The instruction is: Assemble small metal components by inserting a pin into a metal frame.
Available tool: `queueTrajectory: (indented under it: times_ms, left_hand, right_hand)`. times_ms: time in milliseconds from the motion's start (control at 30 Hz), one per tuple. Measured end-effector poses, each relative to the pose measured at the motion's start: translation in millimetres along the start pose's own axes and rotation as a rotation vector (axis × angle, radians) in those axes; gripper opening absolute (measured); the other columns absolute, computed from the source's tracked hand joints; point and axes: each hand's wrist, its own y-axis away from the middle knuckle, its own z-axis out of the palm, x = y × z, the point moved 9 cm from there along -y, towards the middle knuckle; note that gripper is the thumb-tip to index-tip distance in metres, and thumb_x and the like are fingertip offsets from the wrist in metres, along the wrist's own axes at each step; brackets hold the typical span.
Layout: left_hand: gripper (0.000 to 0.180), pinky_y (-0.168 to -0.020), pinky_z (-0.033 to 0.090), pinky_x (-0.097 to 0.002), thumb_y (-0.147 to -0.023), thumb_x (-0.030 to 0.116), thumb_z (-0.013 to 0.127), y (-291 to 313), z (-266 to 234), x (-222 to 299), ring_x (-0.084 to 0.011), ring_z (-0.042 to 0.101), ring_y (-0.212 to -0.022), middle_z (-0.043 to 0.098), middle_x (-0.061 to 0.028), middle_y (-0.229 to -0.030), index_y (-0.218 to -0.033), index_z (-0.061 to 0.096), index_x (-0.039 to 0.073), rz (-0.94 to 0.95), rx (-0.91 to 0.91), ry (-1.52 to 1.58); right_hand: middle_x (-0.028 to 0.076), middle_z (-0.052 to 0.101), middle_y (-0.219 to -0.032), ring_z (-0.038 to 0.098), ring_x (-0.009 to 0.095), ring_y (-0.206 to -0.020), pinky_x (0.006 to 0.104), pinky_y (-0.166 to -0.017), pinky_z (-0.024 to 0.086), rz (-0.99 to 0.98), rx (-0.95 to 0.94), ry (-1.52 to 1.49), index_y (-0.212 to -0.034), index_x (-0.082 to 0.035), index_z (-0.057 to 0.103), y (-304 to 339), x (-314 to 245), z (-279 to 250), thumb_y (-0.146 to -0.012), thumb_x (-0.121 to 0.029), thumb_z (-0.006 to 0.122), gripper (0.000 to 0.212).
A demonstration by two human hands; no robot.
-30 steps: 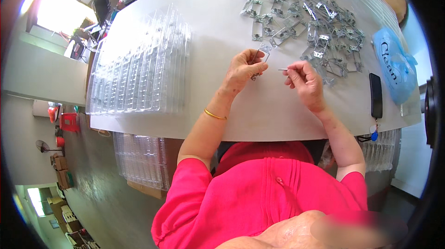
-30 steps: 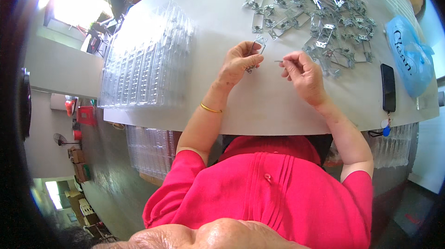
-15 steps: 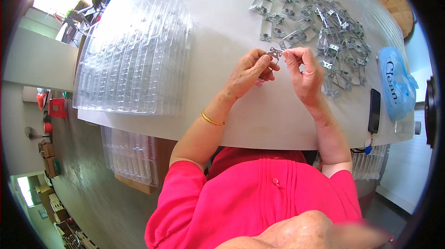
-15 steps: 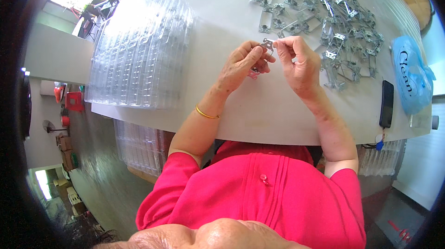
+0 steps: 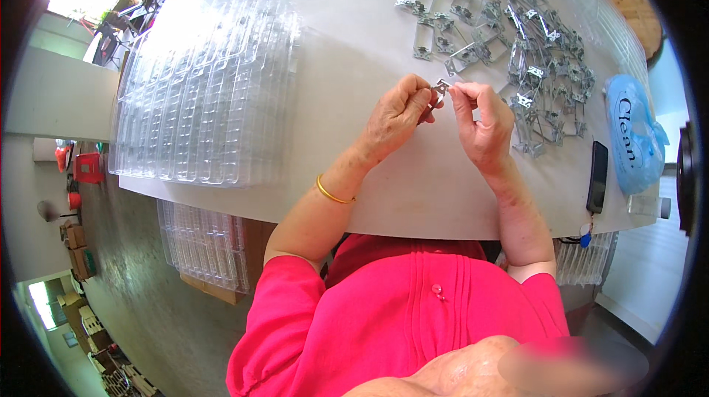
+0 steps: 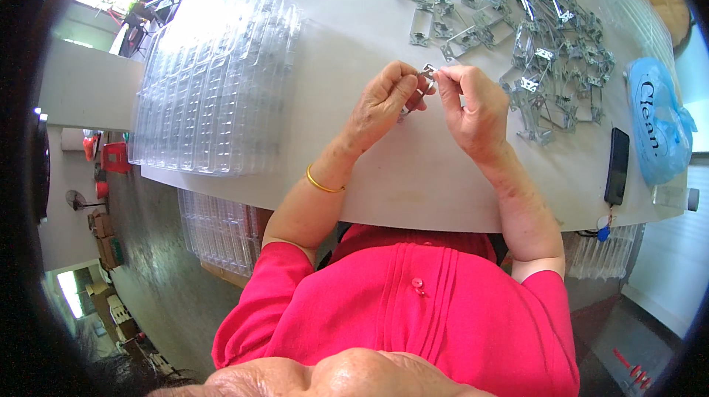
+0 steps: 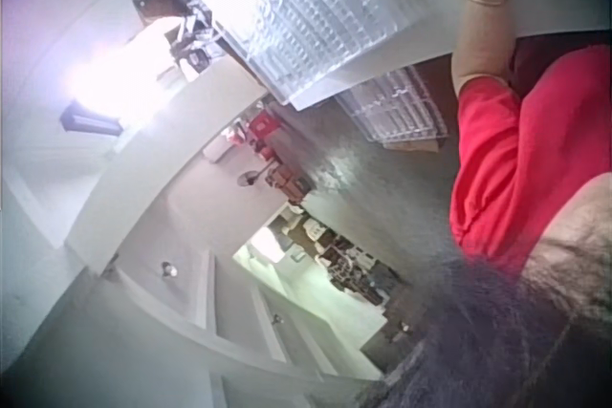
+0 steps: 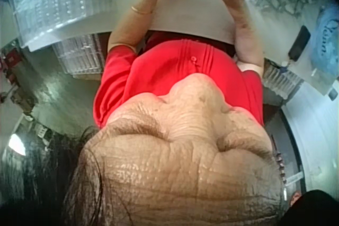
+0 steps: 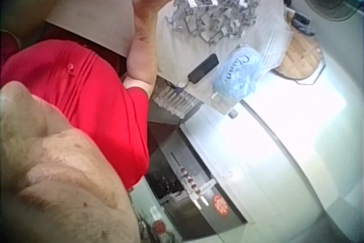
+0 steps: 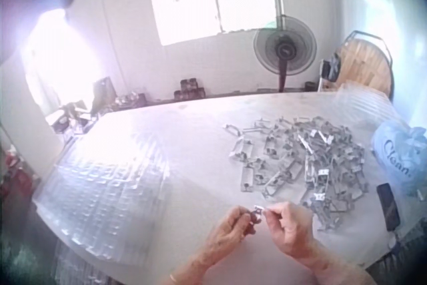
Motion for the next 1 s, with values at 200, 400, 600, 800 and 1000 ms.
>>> queueTrajectory:
  times_ms: [200,400,600,800,1000]
  left_hand:
    - [0.015,-0.08,0.054,-0.0267,-0.108,0.014,0.051,-1,4,3,-0.0099,0.063,-0.087,0.069,-0.0056,-0.104,-0.109,0.06,0.001,0.128,0.006,-0.066]
    - [0.01,-0.081,0.052,-0.0268,-0.103,0.01,0.06,0,0,2,-0.0099,0.062,-0.087,0.07,-0.0041,-0.102,-0.101,0.062,0.0,0.142,0.041,-0.187]
    - [0.009,-0.079,0.051,-0.0286,-0.096,0.005,0.068,4,6,11,-0.0118,0.061,-0.087,0.071,-0.007,-0.102,-0.094,0.062,-0.001,0.227,0.009,-0.266]
    - [0.011,-0.082,0.053,-0.0303,-0.09,0.003,0.073,4,7,19,-0.0147,0.064,-0.089,0.072,-0.0074,-0.107,-0.096,0.064,0.0,0.265,0.019,-0.383]
    - [0.014,-0.082,0.054,-0.0317,-0.089,0.006,0.075,11,23,27,-0.0158,0.066,-0.093,0.073,-0.0071,-0.11,-0.096,0.064,0.0,0.458,-0.078,-0.638]
  right_hand:
    - [0.009,0.071,-0.084,0.069,0.017,-0.069,0.0293,-0.061,0.055,0.097,-0.015,-0.055,-0.097,-0.004,0.062,7,13,0,-0.095,-0.005,0.071,0.01]
    - [0.005,0.068,-0.081,0.065,0.01,-0.069,0.0259,-0.062,0.053,0.543,-0.131,-0.469,-0.114,-0.001,0.061,18,36,16,-0.102,-0.01,0.062,0.015]
    - [0.004,0.067,-0.076,0.062,0.009,-0.066,0.025,-0.061,0.052,0.723,-0.327,-0.568,-0.122,-0.002,0.062,28,43,29,-0.104,-0.012,0.06,0.021]
    - [-0.005,0.052,-0.068,0.043,0.003,-0.059,0.0219,-0.054,0.037,0.611,-0.387,-0.353,-0.106,-0.005,0.069,29,53,21,-0.1,-0.014,0.067,0.011]
    - [-0.007,0.051,-0.07,0.042,0.001,-0.064,0.0203,-0.056,0.035,0.611,-0.195,-0.465,-0.101,-0.006,0.069,20,55,9,-0.099,-0.015,0.069,0.009]
